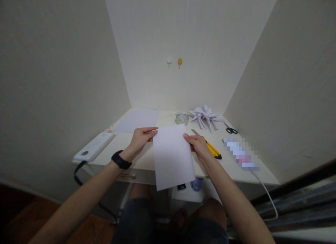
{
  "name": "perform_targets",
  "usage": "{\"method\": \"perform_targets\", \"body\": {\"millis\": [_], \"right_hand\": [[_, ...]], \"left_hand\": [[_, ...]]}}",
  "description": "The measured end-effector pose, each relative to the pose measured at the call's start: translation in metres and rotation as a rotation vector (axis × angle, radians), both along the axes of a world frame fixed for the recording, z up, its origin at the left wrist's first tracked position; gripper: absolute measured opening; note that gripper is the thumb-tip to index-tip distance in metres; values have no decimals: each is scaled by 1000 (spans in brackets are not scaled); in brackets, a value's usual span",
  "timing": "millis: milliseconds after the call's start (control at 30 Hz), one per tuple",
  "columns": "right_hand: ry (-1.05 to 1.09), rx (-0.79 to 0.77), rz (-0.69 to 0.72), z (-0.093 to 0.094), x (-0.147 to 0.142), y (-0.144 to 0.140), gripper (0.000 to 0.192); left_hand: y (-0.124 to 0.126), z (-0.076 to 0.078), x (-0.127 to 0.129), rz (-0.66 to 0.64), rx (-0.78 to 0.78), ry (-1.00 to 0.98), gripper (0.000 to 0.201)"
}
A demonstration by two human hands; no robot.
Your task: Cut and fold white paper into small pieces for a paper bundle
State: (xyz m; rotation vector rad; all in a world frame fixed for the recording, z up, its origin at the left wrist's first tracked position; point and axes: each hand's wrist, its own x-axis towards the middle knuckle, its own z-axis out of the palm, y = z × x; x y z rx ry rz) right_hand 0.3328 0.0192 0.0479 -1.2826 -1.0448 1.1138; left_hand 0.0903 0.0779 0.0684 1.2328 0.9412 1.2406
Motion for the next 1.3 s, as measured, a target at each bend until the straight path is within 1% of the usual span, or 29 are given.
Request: {"method": "perform_targets", "body": {"millis": [67, 200, 267, 433, 533, 633, 767, 833, 900, 1000, 1033, 1067, 1133, 1200, 1233, 1300], "right_hand": [[-19, -15, 14, -1, 0, -2, 47], [-18, -18, -43, -2, 0, -6, 45], [-9, -26, -47, -3, -1, -7, 46], [-44, 24, -78, -6, -3, -10, 47], [-52, 19, -59, -8, -3, -10, 49], [-69, 17, -69, -10, -1, -10, 51], [-64, -3, -6, -15, 3, -8, 50], [-92, -4, -10, -17, 4, -7, 50], [-99, 1, -36, -18, 4, -5, 49], [-88, 18, -61, -19, 5, -3, 49], [-83, 31, -75, -19, 6, -2, 49], [-77, 47, -93, -19, 7, -1, 49], [-65, 82, -133, -20, 9, 1, 49], [-62, 107, -171, -21, 10, 2, 49], [-60, 110, -187, -22, 11, 3, 49], [-37, 89, -194, -22, 11, 2, 49]], "left_hand": [[0, 0, 0, 5, -6, -13, 32], [0, 0, -1, 11, -20, -24, 33], [0, 1, -1, 23, -19, -35, 32], [0, 3, 0, 33, -13, -26, 31], [2, 1, 1, 61, -15, -19, 32], [5, -2, 1, 66, -17, -15, 34], [10, -5, 0, 103, -14, -37, 34], [13, -6, 0, 98, -31, -45, 34], [15, -6, 1, 81, -40, -62, 40], [13, -8, 2, 56, -59, -121, 58], [11, -9, 2, 35, -78, -137, 57], [7, -11, 3, -1, -107, -139, 52], [-3, -16, 5, -128, -176, -95, 44], [-16, -22, 7, -268, -225, -3, 45], [-21, -25, 8, -302, -224, 33, 43], [-29, -29, 11, -285, -202, 56, 39]]}}
